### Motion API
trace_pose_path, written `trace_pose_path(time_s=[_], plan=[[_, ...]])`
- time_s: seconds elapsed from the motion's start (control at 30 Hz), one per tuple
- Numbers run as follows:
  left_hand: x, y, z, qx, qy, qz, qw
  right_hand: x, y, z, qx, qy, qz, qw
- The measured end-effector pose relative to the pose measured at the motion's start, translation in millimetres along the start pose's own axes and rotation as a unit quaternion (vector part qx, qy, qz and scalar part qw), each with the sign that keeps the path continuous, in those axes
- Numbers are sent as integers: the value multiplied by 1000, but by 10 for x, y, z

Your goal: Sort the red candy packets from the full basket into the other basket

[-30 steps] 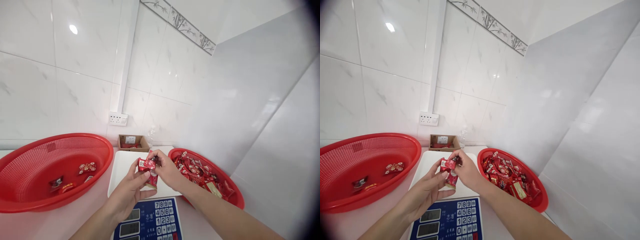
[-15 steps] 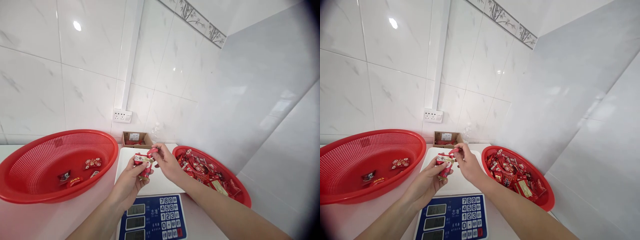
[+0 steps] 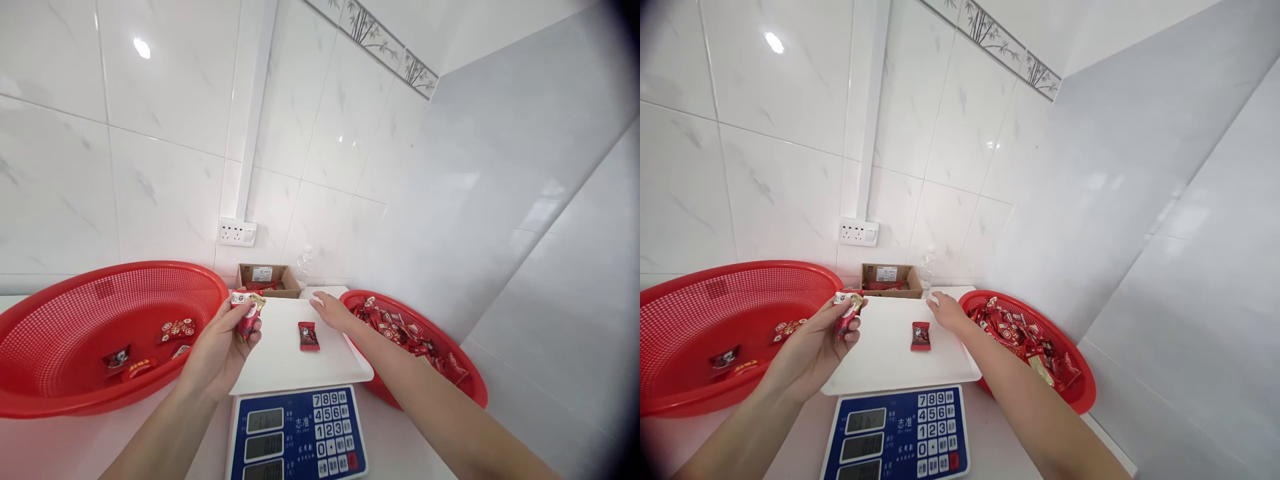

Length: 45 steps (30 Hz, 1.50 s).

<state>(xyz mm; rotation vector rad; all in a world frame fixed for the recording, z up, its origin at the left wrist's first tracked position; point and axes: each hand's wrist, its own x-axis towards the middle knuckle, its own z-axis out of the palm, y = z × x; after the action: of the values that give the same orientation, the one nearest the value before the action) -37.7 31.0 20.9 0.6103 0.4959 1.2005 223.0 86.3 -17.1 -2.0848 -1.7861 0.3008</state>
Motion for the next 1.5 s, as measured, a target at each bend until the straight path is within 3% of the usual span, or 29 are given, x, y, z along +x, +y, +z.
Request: trace_pose_path(time_s=[0.27,0.53,0.97,1.2,1.33,1.43,1.5], plan=[[24,144,-59,-38,1,22,999,360,-36,136,-66,-54,21,996],[272,213,-237,-76,48,-19,996,369,-74,231,-104,-50,15,993],[230,235,-228,-47,40,28,998,337,-232,348,-83,-53,-52,994],[168,105,-167,26,-8,4,1000,290,-268,320,-24,-20,-68,997],[123,16,-159,170,-48,60,982,99,-504,178,61,18,-120,991],[91,-27,-137,291,-44,96,951,-187,-795,13,153,0,-178,972],[61,-48,-116,351,-44,98,930,-396,-978,-90,293,-71,-238,923]])
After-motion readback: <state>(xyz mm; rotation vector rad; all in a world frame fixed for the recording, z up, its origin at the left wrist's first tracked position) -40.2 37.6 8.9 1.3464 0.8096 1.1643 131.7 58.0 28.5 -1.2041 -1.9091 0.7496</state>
